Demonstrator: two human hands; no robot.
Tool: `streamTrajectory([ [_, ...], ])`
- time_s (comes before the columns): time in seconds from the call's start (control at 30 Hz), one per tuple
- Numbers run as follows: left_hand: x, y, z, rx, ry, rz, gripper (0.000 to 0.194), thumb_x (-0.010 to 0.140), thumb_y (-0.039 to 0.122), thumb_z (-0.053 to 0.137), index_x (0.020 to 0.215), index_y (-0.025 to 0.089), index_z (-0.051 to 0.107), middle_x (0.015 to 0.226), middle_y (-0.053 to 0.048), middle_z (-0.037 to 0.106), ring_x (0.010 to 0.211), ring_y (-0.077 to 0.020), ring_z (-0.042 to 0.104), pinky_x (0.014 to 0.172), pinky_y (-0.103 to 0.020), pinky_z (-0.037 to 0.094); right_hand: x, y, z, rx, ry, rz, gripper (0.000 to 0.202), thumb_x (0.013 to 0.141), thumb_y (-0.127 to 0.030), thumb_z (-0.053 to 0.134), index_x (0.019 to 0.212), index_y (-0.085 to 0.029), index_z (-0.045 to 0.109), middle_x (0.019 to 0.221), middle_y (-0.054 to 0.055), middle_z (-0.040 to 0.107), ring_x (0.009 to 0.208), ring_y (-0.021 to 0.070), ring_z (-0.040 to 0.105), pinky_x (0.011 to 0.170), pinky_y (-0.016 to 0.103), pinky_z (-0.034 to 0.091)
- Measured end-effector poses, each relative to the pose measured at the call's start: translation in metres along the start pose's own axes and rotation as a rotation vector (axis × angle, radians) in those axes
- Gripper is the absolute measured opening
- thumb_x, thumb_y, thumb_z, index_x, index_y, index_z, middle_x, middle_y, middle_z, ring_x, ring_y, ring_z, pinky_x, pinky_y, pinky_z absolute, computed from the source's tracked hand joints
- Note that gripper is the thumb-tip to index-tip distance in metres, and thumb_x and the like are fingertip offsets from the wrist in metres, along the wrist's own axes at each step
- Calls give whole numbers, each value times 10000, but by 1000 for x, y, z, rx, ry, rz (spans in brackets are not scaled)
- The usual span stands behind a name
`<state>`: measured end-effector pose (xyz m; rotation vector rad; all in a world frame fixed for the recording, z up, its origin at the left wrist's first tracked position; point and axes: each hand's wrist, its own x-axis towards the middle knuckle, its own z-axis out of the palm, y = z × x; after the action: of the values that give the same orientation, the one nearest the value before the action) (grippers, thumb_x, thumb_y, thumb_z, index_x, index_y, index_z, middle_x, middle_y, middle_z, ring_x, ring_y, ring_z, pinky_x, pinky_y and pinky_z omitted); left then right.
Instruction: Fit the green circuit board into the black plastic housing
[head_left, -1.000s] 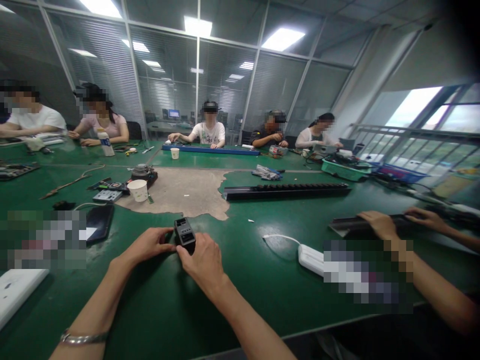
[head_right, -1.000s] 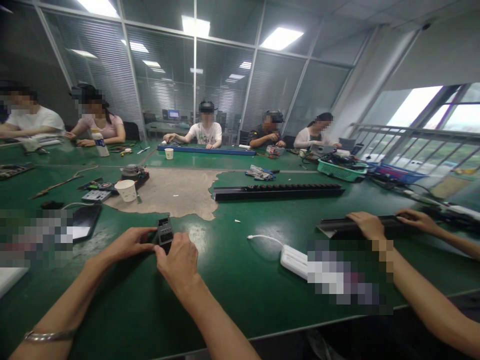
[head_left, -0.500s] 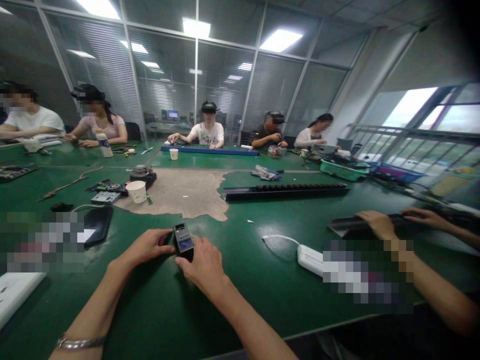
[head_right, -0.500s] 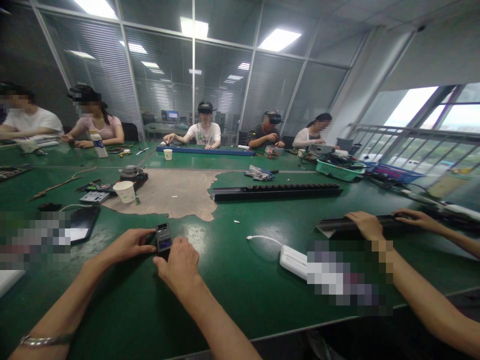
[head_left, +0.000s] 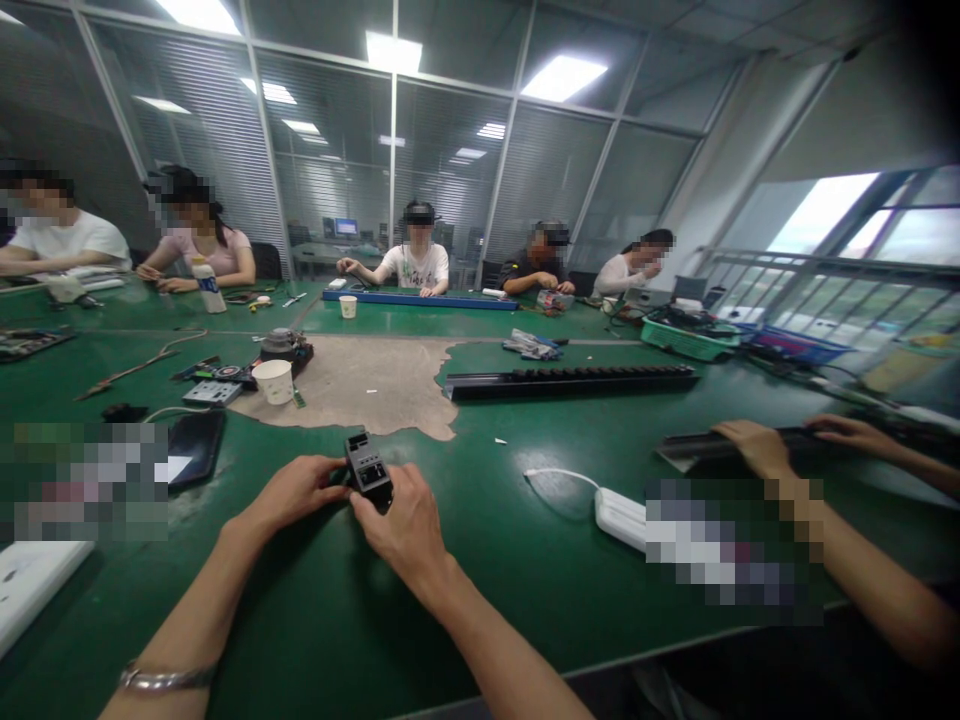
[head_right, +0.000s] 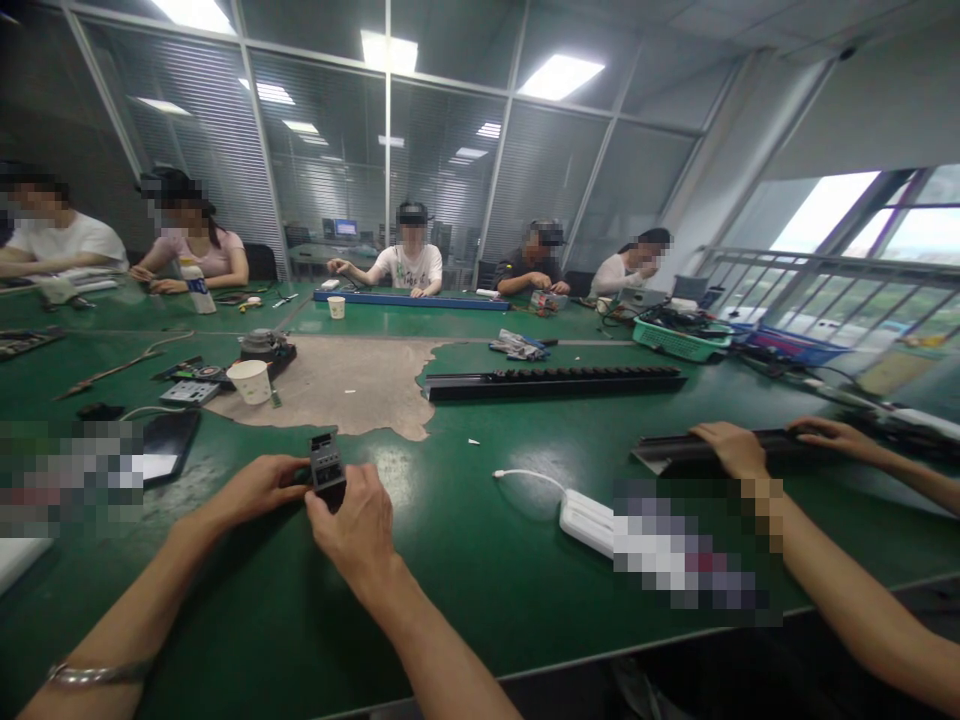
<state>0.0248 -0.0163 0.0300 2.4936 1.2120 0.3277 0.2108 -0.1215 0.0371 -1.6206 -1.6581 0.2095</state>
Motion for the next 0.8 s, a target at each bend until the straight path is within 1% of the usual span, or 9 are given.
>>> streamTrajectory([
  [0.13,-1,2,-1,-25,-17,-4,505,848,530,550,1259,243,618,937,-49,713,778,-204,617,671,-247,376,9,2,-20,34,53,-23,253,821,-387,618,979,-189,610,933,54,593,842,186,571,757,278,461],
  [0.23,-2,5,-4,-63,-39,-3,496,851,542,544,1244,250,627,933,-51,716,773,-209,620,660,-249,370,15,16,-31,11,56,5,220,826,-350,612,970,-184,626,940,59,605,856,186,574,778,276,453],
  [0.3,-2,6,-4,-77,-43,-9,490,854,537,542,1248,256,626,958,-55,717,790,-213,622,661,-249,367,16,30,-33,-17,43,43,220,820,-344,615,960,-175,636,923,63,614,854,191,578,784,279,449],
  [0.4,-1,6,-4,-60,-34,-15,499,855,540,541,1253,251,624,954,-57,717,791,-215,618,664,-253,361,14,47,-30,-60,13,107,232,816,-355,615,947,-165,644,913,73,622,854,200,585,789,285,447],
  [0.47,0,5,-2,-45,-32,-17,500,857,541,536,1252,249,625,927,-53,716,771,-209,611,656,-253,354,12,55,-27,-81,-19,132,244,810,-365,619,946,-163,643,913,78,623,856,206,591,786,289,448],
  [0.57,0,5,-1,-33,-32,-29,497,860,541,529,1242,240,630,884,-52,708,745,-199,597,638,-250,343,11,59,-25,-103,-63,140,275,803,-389,627,959,-163,636,924,83,620,868,214,598,792,299,452],
  [0.67,0,5,-1,-22,-36,-27,506,860,553,525,1236,233,634,851,-51,696,719,-189,581,618,-246,325,9,59,-27,-125,-93,154,353,791,-433,641,1010,-156,626,971,98,614,897,228,603,811,317,457],
  [0.73,0,5,-1,-18,-38,-19,517,853,562,534,1235,229,633,843,-50,690,710,-186,573,611,-245,315,8,58,-28,-138,-95,168,484,763,-469,668,1112,-142,598,1032,118,605,937,246,602,831,337,460],
  [0.8,0,4,-1,-18,-38,-22,532,836,568,556,1234,223,632,845,-50,689,713,-187,569,609,-246,308,6,58,-27,-141,-75,177,638,735,-501,690,1232,-131,537,1100,135,589,1000,267,591,861,355,456],
])
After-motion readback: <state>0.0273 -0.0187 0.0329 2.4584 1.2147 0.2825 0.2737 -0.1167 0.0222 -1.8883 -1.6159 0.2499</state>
